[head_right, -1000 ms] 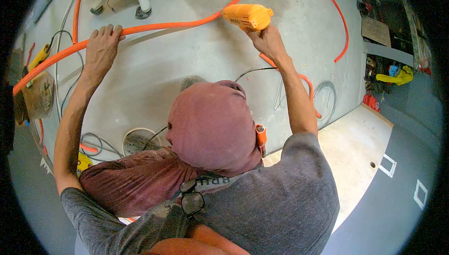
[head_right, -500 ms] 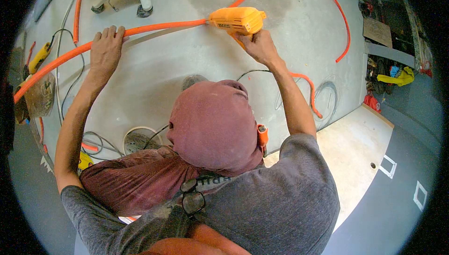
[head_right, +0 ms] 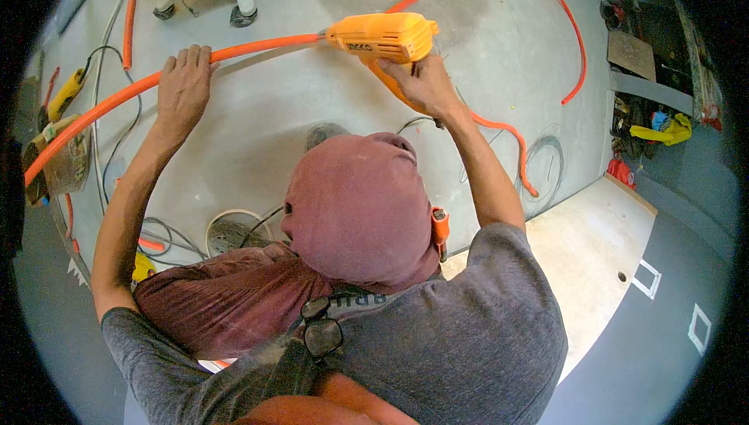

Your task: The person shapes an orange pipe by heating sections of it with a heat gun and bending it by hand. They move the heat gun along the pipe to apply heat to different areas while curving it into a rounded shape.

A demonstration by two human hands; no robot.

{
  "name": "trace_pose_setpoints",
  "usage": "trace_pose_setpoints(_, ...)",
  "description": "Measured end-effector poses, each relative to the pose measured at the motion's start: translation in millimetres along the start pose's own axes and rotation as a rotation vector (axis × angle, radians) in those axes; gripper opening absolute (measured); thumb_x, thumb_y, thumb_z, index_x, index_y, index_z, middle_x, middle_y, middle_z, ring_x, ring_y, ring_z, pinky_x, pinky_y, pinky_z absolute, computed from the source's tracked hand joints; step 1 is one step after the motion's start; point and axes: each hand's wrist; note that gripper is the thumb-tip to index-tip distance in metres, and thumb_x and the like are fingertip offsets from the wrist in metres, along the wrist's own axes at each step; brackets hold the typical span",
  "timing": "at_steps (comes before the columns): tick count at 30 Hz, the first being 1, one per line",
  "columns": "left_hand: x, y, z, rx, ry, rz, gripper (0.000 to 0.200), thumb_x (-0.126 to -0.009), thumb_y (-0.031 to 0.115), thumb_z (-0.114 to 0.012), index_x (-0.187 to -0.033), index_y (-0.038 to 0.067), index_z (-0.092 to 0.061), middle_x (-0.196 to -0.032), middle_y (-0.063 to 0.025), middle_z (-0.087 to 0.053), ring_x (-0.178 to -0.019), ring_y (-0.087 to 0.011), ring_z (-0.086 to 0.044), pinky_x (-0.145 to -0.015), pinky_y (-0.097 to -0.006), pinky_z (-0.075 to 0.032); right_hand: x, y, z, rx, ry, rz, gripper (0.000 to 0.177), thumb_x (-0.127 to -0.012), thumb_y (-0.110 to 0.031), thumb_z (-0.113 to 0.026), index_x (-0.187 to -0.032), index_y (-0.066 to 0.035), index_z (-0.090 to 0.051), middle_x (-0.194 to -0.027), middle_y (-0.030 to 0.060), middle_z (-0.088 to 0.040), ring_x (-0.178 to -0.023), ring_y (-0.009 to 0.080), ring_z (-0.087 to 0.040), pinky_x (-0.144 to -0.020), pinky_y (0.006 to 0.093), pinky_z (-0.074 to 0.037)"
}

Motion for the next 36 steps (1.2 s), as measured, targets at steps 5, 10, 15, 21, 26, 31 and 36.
trace_pose_setpoints(5, 1.1, 0.5, -1.6, -0.021, -0.031, 0.005, 0.021, -0.100, 0.028, -0.061, -0.104, 0.008, -0.060, -0.095, -0.0056, -0.059, -0.092, -0.0220, -0.059, -0.079, -0.0376, -0.045, 2.5, -11.0, -5.9, -0.041, -0.002, 0.047, 0.029, -0.097, -0.029, -0.075, -0.111, -0.003, -0.073, -0.077, -0.0003, -0.065, -0.065, 0.0087, -0.055, -0.060, 0.0297, -0.046)
trace_pose_setpoints(10, 2.0, 1.1, -1.5, -0.008, -0.143, 0.030, 0.023, -0.106, 0.029, -0.054, -0.110, 0.008, -0.060, -0.098, -0.0074, -0.059, -0.095, -0.0247, -0.060, -0.079, -0.0403, -0.045, 6.7, -20.8, -12.1, -0.107, -0.026, 0.040, 0.029, -0.097, -0.026, -0.076, -0.115, -0.004, -0.070, -0.078, -0.0013, -0.063, -0.065, 0.0072, -0.054, -0.059, 0.0294, -0.045)
trace_pose_setpoints(15, 6.8, 2.3, -6.6, 0.016, -0.101, 0.004, 0.014, -0.100, 0.023, -0.062, -0.103, 0.009, -0.059, -0.096, -0.0048, -0.061, -0.090, -0.0222, -0.065, -0.072, -0.0393, -0.049, 20.3, -53.6, -13.5, -0.100, -0.052, 0.007, 0.035, -0.097, -0.022, -0.072, -0.125, -0.001, -0.069, -0.113, 0.0122, -0.077, -0.099, 0.0200, -0.072, -0.087, 0.0351, -0.056)
trace_pose_setpoints(21, 13.9, 7.4, -7.2, 0.057, -0.141, -0.018, 0.016, -0.094, 0.011, -0.065, -0.107, 0.008, -0.057, -0.095, -0.0057, -0.061, -0.086, -0.0225, -0.069, -0.068, -0.0383, -0.054, 30.4, -35.5, -27.9, 0.009, 0.053, 0.268, 0.029, -0.095, -0.020, -0.072, -0.119, -0.003, -0.069, -0.098, 0.0155, -0.076, -0.084, 0.0277, -0.073, -0.075, 0.0377, -0.056)
trace_pose_setpoints(26, 15.6, 11.9, -8.9, 0.040, -0.127, -0.052, 0.021, -0.087, 0.005, -0.066, -0.106, 0.007, -0.057, -0.091, -0.0068, -0.062, -0.080, -0.0227, -0.069, -0.064, -0.0359, -0.056, 41.4, -1.5, -36.3, 0.131, 0.062, 0.234, 0.030, -0.091, -0.016, -0.072, -0.118, -0.004, -0.068, -0.097, 0.0201, -0.074, -0.087, 0.0384, -0.072, -0.076, 0.0418, -0.056)
trace_pose_setpoints(31, 15.0, 16.8, -7.2, 0.047, -0.242, -0.031, 0.015, -0.104, 0.021, -0.057, -0.110, 0.008, -0.055, -0.089, -0.0096, -0.063, -0.082, -0.0263, -0.070, -0.067, -0.0402, -0.058, 53.4, 7.7, -43.0, 0.144, 0.142, 0.096, 0.030, -0.088, -0.013, -0.070, -0.117, -0.005, -0.068, -0.095, 0.0218, -0.072, -0.086, 0.0421, -0.070, -0.073, 0.0446, -0.055)
trace_pose_setpoints(36, 17.2, 19.9, -8.6, 0.028, -0.157, -0.052, 0.022, -0.085, 0.005, -0.067, -0.103, 0.008, -0.056, -0.087, -0.0073, -0.063, -0.077, -0.0223, -0.069, -0.063, -0.0346, -0.057, 49.6, 34.7, -45.8, 0.207, 0.191, 0.060, 0.029, -0.088, -0.014, -0.071, -0.115, -0.005, -0.068, -0.091, 0.0218, -0.072, -0.081, 0.0407, -0.071, -0.071, 0.0453, -0.055)
Point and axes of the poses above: each hand's wrist, its own x-axis away from the middle knuckle, its own z-axis out of the back of the hand, y = z × x
